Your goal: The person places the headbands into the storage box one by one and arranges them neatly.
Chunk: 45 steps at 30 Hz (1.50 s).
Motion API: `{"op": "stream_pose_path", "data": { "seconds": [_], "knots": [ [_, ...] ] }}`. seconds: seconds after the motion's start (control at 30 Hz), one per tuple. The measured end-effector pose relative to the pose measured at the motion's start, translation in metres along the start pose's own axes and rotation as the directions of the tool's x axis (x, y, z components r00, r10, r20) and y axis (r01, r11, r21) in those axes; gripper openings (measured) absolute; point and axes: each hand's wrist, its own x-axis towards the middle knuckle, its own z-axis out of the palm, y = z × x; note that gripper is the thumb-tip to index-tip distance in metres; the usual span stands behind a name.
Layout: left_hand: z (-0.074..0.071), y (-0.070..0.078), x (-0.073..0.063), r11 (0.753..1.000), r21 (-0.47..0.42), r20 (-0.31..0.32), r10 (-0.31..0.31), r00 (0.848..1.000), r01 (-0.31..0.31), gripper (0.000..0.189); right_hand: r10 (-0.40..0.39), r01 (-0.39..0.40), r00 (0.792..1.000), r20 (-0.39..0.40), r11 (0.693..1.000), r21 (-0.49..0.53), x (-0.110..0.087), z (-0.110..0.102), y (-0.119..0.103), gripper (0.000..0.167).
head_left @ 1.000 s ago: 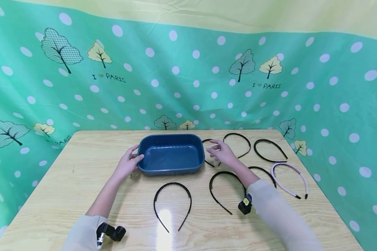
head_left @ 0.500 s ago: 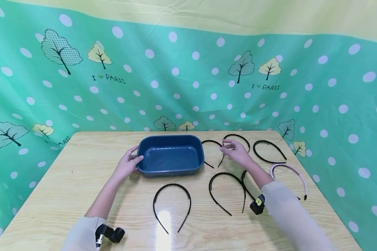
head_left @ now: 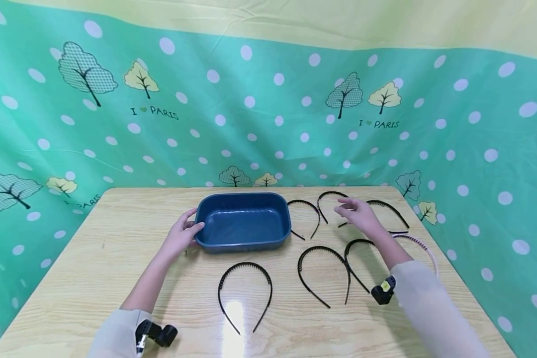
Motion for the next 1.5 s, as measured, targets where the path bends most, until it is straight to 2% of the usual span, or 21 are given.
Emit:
{"op": "stream_pose_path", "data": {
  "seconds": [0.5, 1.03, 1.5],
  "knots": [
    [0.0, -0.003, 0.002, 1.0, 0.01, 0.001, -0.004, 1.0, 0.004, 0.061, 0.066, -0.075, 0.994, -0.087, 0.991, -0.111, -0.019, -0.044, 0.023, 0.062],
    [0.0, 0.0, 0.0, 1.0, 0.006, 0.002, -0.006, 1.0, 0.006, 0.062, 0.115, -0.14, 0.984, -0.139, 0.973, -0.182, -0.036, -0.075, 0.058, 0.073],
    [-0.001, -0.003, 0.002, 1.0, -0.003, 0.002, -0.01, 1.0, 0.01, 0.063, 0.066, -0.109, 0.984, -0.167, 0.958, -0.264, -0.046, -0.089, 0.08, 0.065]
  ]
}}
